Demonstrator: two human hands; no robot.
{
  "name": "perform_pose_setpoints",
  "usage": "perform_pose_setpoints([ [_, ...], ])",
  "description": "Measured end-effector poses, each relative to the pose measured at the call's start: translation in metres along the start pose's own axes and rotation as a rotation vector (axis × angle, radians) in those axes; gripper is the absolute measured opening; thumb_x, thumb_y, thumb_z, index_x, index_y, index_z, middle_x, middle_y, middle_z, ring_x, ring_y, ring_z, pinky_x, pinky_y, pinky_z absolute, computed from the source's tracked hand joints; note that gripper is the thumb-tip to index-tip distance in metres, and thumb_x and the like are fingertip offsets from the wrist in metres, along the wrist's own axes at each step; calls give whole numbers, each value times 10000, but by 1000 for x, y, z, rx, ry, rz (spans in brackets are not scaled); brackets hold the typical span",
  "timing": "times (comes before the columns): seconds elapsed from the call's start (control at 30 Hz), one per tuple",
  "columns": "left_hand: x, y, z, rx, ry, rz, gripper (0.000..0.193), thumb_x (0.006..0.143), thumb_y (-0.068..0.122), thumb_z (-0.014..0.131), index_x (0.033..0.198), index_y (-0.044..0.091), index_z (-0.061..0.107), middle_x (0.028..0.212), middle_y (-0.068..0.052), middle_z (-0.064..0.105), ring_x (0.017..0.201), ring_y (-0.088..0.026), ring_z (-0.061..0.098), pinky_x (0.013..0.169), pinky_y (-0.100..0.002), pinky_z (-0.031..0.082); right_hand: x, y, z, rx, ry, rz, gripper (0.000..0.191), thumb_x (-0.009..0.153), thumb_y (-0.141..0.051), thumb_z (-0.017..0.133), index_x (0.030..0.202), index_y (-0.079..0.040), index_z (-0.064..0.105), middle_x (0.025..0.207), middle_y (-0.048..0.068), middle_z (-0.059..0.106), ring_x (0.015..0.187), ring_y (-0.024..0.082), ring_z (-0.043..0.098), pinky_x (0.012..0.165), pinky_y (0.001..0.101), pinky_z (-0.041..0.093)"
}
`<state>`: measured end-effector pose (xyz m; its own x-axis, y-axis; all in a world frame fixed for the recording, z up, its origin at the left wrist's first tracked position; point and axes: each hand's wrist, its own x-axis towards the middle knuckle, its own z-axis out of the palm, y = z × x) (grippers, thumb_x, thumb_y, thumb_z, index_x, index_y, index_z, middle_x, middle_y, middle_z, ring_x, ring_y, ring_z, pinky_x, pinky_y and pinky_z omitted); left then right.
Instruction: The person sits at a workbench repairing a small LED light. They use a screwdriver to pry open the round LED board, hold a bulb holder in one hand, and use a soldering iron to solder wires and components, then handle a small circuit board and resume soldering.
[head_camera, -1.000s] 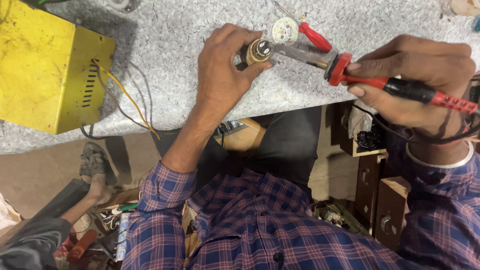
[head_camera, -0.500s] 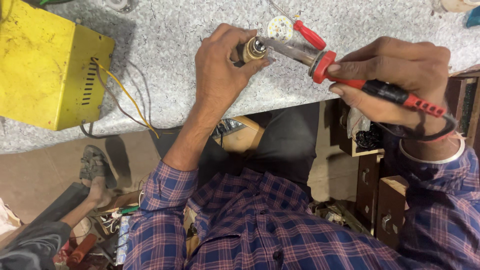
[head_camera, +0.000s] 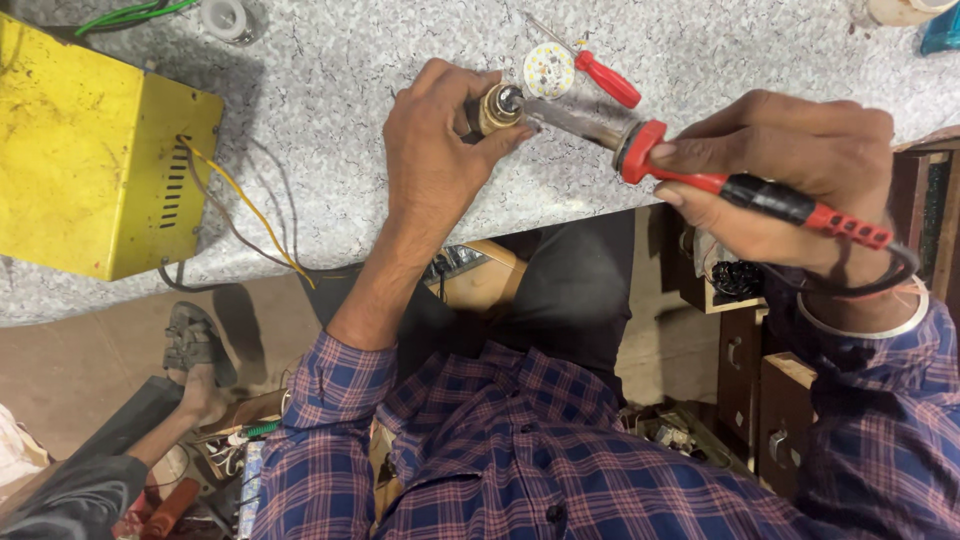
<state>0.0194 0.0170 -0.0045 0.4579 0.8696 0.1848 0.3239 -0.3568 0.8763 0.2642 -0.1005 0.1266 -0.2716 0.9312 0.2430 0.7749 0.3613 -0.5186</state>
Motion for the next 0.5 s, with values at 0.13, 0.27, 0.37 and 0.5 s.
perform_pose_setpoints([
  [0.13, -3, -3, -1, -38, 43, 58, 440, 722, 132, 995, 1052, 49, 715, 980, -62, 666, 872, -229, 660, 770, -350, 546, 0, 8, 10, 96, 12, -157, 273, 897, -190, 846, 1104, -43, 745, 900, 131, 735, 775, 199, 748, 611, 283, 586],
  [0.27, -1, -6, -3, 87, 94, 166, 449, 664, 65, 1003, 982, 38, 687, 948, -124, 667, 863, -301, 628, 786, -419, 519, -5, 7, 15, 249, 5, -116, 265, 955, -100, 765, 1211, -36, 738, 950, 96, 694, 727, 168, 694, 582, 325, 543],
  [0.37, 0, -5, -4, 284, 95, 101, 461, 649, 44, 1000, 934, 15, 638, 945, -157, 630, 845, -326, 617, 753, -435, 506, -9, 6, 20, 319, 85, -160, 217, 1019, -117, 771, 1217, -55, 706, 1006, 72, 685, 802, 185, 708, 667, 341, 574],
  [0.5, 3, 0, -12, 55, -3, 28, 429, 759, 53, 913, 1095, 21, 646, 1161, -123, 682, 866, -244, 683, 770, -357, 560, -12, 7, 22, 372, 125, -140, 137, 1049, -109, 752, 1170, -68, 701, 1015, 62, 692, 846, 198, 726, 675, 333, 571],
])
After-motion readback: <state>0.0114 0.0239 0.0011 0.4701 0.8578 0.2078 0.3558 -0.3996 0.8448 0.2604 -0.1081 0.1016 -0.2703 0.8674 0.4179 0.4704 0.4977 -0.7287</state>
